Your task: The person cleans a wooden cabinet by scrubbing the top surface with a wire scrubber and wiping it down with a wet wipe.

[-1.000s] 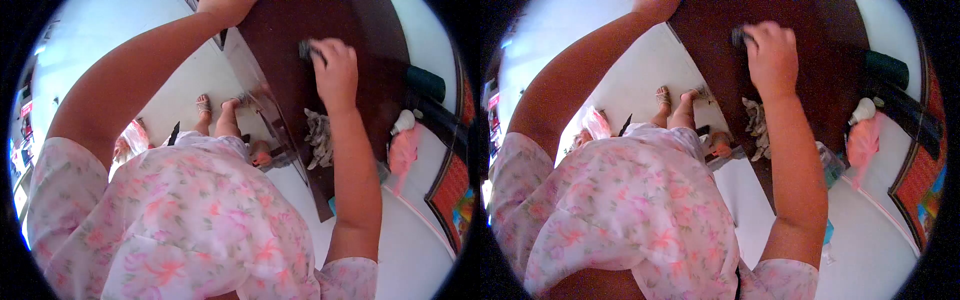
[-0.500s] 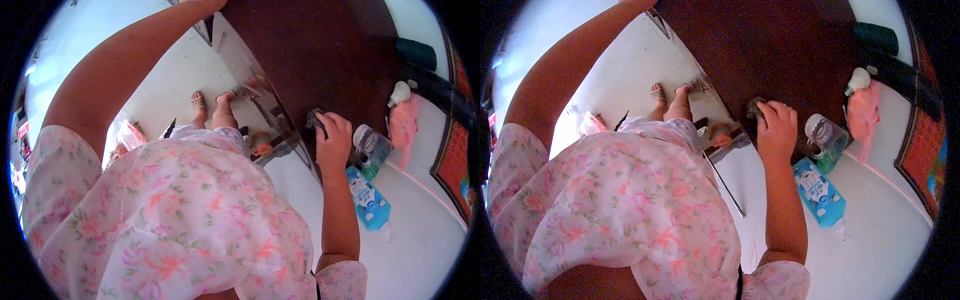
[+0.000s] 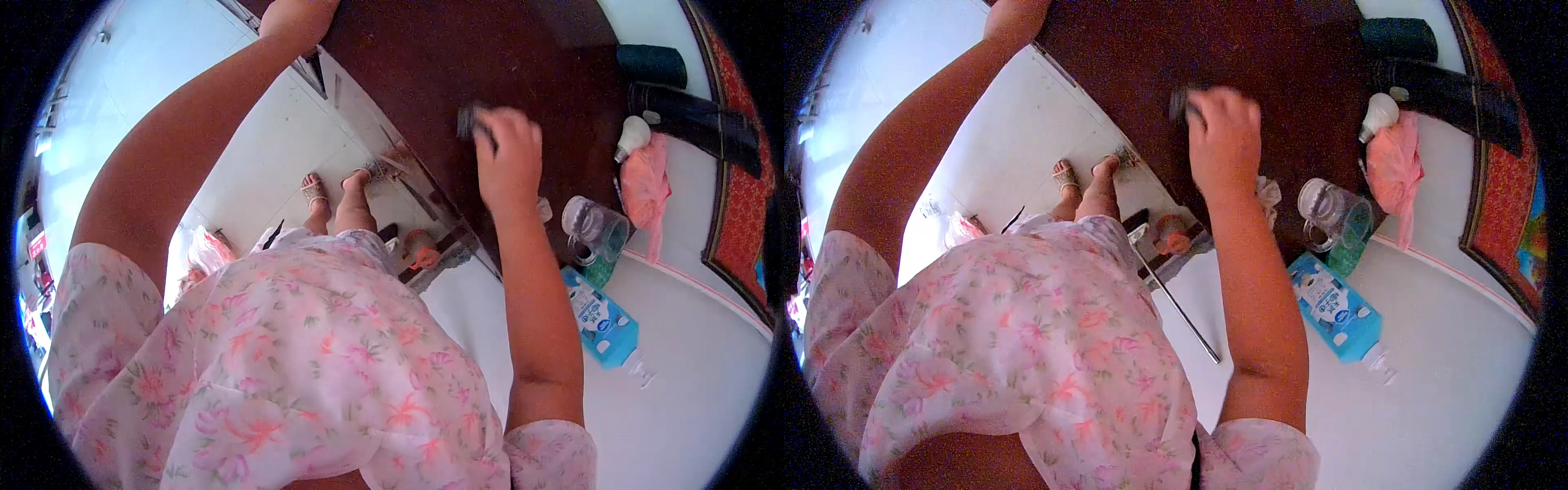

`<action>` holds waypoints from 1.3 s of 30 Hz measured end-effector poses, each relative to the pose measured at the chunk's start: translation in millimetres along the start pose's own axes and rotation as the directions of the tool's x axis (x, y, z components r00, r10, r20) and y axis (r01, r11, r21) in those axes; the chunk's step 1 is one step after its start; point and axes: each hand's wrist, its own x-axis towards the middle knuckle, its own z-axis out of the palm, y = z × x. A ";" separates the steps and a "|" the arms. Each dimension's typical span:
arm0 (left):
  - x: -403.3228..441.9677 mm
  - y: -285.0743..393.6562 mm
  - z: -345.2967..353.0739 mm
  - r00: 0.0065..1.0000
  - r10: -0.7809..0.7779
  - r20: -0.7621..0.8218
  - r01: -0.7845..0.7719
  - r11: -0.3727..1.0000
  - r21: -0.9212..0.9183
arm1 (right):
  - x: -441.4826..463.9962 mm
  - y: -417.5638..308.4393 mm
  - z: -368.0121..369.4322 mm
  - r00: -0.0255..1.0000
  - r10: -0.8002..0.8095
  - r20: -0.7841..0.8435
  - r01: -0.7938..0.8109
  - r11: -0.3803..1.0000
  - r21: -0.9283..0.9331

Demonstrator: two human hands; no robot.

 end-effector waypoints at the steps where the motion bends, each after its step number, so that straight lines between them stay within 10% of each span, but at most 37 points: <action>1: -1.8 5.3 -3.1 1.000 -0.008 -0.002 0.008 1.000 -0.007 | -20.9 1.3 -7.2 0.996 0.028 0.079 -0.027 1.000 -0.007; 6: -3.1 1.8 -0.1 0.999 0.035 -0.037 -0.036 0.999 -0.025 | -52.8 20.4 -19.6 0.989 0.005 0.146 0.008 0.996 -0.088; 11: -5.7 12.1 -11.4 0.998 -0.050 0.028 0.050 0.999 0.010 | 41.0 111.9 -16.7 0.961 0.231 -0.150 -0.265 0.924 -0.276; 18: -2.5 3.5 -6.0 1.000 0.009 0.016 -0.008 0.997 -0.073 | -21.7 69.7 -23.3 0.997 0.077 0.029 -0.070 0.977 -0.202; 21: -3.4 13.5 -12.9 0.994 -0.082 0.071 0.085 0.996 -0.034 | 33.6 144.4 -30.8 0.960 0.266 -0.086 -0.279 0.905 -0.320; 33: -3.7 11.0 -14.5 0.997 -0.052 0.054 0.056 0.996 -0.075 | 41.6 125.3 -26.7 0.972 0.220 -0.079 -0.232 0.870 -0.435; 39: 0.6 0.4 -4.2 1.000 0.029 0.009 -0.028 0.996 -0.079 | -10.0 39.1 -18.6 0.991 0.081 0.109 -0.061 0.983 -0.174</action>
